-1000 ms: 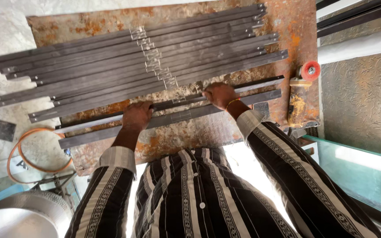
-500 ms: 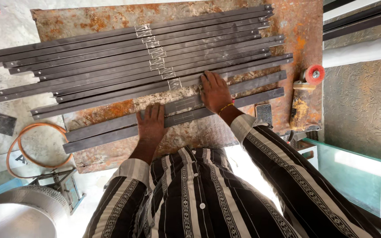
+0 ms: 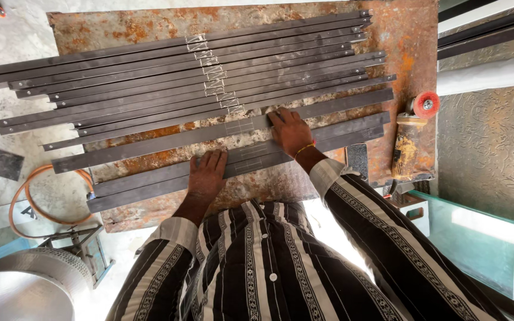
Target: The person uses an angle grinder to cut notches into a stack of metal bars laid on a workbench. They periodically reposition the bars and continue grinding along marked lines.
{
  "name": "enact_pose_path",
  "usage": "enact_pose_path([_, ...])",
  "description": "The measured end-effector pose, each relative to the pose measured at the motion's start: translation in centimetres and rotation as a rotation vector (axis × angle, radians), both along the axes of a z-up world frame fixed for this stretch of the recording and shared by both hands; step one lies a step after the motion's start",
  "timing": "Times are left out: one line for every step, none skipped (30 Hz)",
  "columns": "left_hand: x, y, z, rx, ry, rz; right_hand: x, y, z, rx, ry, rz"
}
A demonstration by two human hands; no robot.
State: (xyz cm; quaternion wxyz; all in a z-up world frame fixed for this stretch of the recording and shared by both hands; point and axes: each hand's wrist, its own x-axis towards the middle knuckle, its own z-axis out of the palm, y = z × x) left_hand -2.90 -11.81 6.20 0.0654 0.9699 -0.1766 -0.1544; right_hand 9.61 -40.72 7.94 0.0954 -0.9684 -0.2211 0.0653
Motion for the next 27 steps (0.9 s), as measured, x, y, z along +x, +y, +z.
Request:
enact_pose_path([-0.1,0.0,0.2,-0.016,0.011,0.010,0.3,0.0,0.1,0.008,0.005,-0.002])
enact_pose_path([-0.2,-0.1,0.6,-0.033,0.022,0.017,0.5,-0.1,0.4,-0.001,0.048,0.001])
enact_pose_path([-0.2,-0.1,1.0,-0.038,-0.006,0.009,0.6,-0.2,0.6,-0.009,0.092,0.004])
enact_pose_path([-0.1,0.0,1.5,-0.041,-0.039,0.002,0.9,-0.2,0.8,-0.015,0.130,0.008])
enact_pose_path([0.1,0.1,2.0,-0.044,-0.072,-0.005,0.9,-0.3,1.1,-0.003,0.139,0.036])
enact_pose_path([0.5,0.1,2.5,-0.017,-0.041,0.023,0.6,-0.6,1.6,0.007,0.151,0.064])
enact_pose_path([1.0,0.1,3.0,0.009,-0.010,0.051,0.6,-0.8,1.9,0.017,0.162,0.092])
enact_pose_path([1.4,0.2,3.4,0.037,0.022,0.081,0.6,-0.8,2.1,-0.022,0.207,0.073])
enact_pose_path([1.8,0.2,3.7,0.083,0.077,0.099,0.6,-0.8,2.3,-0.061,0.251,0.054])
enact_pose_path([2.2,0.2,4.0,0.129,0.131,0.116,0.8,-0.7,2.5,-0.100,0.296,0.033])
enact_pose_path([2.6,0.2,4.2,0.174,0.185,0.133,1.1,-0.6,2.7,-0.035,0.189,0.041])
enact_pose_path([3.0,0.1,4.3,0.206,0.228,0.126,1.6,-0.3,2.8,0.030,0.081,0.048])
enact_pose_path([3.4,0.1,4.4,0.239,0.272,0.118,2.1,0.0,2.9,0.094,-0.028,0.055])
enact_pose_path([3.3,0.0,4.4,0.271,0.318,0.112,2.4,0.5,2.9,0.059,-0.067,0.091])
enact_pose_path([3.2,0.0,4.5,0.260,0.313,0.111,2.6,1.1,2.9,0.024,-0.106,0.127])
enact_pose_path([3.0,0.0,4.6,0.250,0.305,0.112,2.9,1.6,2.9,-0.009,-0.149,0.164])
enact_pose_path([2.9,0.0,4.6,0.241,0.297,0.113,2.8,2.0,2.8,-0.020,-0.163,0.159])
enact_pose_path([2.6,0.1,4.6,0.240,0.297,0.110,2.6,2.4,2.7,-0.032,-0.178,0.155])
enact_pose_path([2.3,0.0,4.7,0.238,0.297,0.107,2.4,2.6,2.5,-0.043,-0.193,0.151])
enact_pose_path([2.3,0.0,4.7,0.238,0.295,0.105,2.4,2.7,2.3,-0.036,-0.199,0.137])
enact_pose_path([2.4,-0.1,4.7,0.245,0.325,0.108,2.4,2.7,2.0,-0.028,-0.205,0.123])
enact_pose_path([2.3,-0.2,4.6,0.251,0.357,0.110,2.3,2.6,1.6,-0.021,-0.209,0.109])
enact_pose_path([2.4,-0.2,4.5,0.257,0.389,0.112,2.2,2.5,1.3,-0.065,-0.144,0.092])
enact_pose_path([2.5,-0.3,4.6,0.252,0.380,0.121,2.3,2.3,1.0,-0.109,-0.080,0.075])
enact_pose_path([2.6,-0.3,4.6,0.246,0.371,0.129,2.4,2.2,0.8,-0.154,-0.016,0.057])
enact_pose_path([2.6,-0.2,4.6,0.239,0.363,0.134,2.4,2.0,0.5,-0.107,-0.064,0.068])
enact_pose_path([2.6,-0.2,4.5,0.238,0.362,0.136,2.3,1.9,0.3,-0.061,-0.111,0.080])
